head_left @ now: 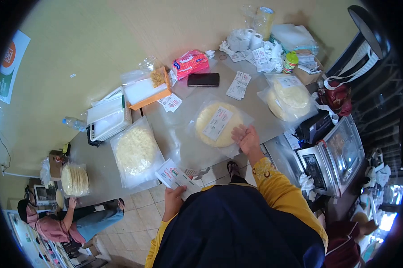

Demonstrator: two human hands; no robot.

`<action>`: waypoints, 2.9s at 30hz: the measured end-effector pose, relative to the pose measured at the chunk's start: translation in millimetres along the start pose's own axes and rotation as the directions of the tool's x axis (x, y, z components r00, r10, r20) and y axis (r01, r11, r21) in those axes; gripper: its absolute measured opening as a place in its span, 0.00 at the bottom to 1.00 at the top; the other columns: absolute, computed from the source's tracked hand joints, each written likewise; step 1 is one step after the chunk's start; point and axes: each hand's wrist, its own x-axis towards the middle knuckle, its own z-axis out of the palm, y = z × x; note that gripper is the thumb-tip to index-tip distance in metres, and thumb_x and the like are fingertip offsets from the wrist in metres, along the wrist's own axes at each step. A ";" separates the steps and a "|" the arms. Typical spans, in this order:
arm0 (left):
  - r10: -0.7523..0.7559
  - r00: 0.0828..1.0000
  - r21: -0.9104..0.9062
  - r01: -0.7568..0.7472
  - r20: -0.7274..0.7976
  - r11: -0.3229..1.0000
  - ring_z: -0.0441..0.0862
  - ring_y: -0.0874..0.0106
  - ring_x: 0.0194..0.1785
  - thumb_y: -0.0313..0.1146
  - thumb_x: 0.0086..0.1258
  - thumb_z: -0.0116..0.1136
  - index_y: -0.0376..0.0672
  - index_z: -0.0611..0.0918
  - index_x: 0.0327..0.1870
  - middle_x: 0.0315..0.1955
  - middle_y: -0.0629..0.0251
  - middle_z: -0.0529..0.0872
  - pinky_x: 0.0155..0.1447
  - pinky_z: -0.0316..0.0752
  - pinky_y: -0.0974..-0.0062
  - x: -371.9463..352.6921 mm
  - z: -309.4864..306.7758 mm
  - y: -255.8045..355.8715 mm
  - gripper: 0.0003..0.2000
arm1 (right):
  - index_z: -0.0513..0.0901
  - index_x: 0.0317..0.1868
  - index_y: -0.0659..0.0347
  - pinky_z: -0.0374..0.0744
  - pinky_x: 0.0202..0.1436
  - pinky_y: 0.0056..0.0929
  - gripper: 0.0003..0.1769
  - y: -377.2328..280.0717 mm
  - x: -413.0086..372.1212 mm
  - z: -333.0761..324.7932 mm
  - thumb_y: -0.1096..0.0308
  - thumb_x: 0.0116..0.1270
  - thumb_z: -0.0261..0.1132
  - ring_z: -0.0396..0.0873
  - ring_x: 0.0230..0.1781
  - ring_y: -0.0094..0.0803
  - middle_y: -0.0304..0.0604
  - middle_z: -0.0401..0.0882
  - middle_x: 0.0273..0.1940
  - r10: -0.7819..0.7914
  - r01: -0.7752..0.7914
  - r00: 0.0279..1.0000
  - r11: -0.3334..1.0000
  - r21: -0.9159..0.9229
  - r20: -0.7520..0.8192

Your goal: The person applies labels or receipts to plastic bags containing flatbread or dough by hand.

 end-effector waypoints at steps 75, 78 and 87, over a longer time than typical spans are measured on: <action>0.047 0.857 -0.383 0.179 0.512 0.906 0.74 0.55 0.57 0.22 0.51 0.52 0.33 0.66 0.60 0.49 0.48 0.77 0.60 0.69 0.58 -59.3 -60.5 17.3 0.29 | 0.76 0.29 0.59 0.75 0.38 0.34 0.07 107.1 -204.3 147.3 0.76 0.46 0.63 0.74 0.36 0.40 0.42 0.73 0.32 0.296 0.938 0.251 -0.308 -0.157 0.922; 0.171 0.942 -0.451 -0.024 0.288 0.892 0.75 0.56 0.56 0.22 0.54 0.51 0.34 0.64 0.62 0.50 0.48 0.77 0.61 0.68 0.59 -67.7 -60.6 14.7 0.29 | 0.79 0.31 0.61 0.75 0.36 0.28 0.05 113.4 -210.1 144.7 0.74 0.52 0.65 0.76 0.32 0.33 0.41 0.76 0.31 0.106 0.891 0.381 -0.307 -0.334 0.918; 0.299 0.941 -0.583 -0.154 0.161 0.798 0.74 0.62 0.54 0.58 0.71 0.27 0.42 0.60 0.64 0.53 0.56 0.72 0.55 0.71 0.61 -69.5 -72.5 -12.0 0.31 | 0.80 0.32 0.68 0.71 0.27 0.17 0.09 164.8 -247.4 161.9 0.69 0.57 0.66 0.72 0.23 0.17 0.36 0.76 0.24 0.498 0.357 0.699 0.379 -0.854 0.513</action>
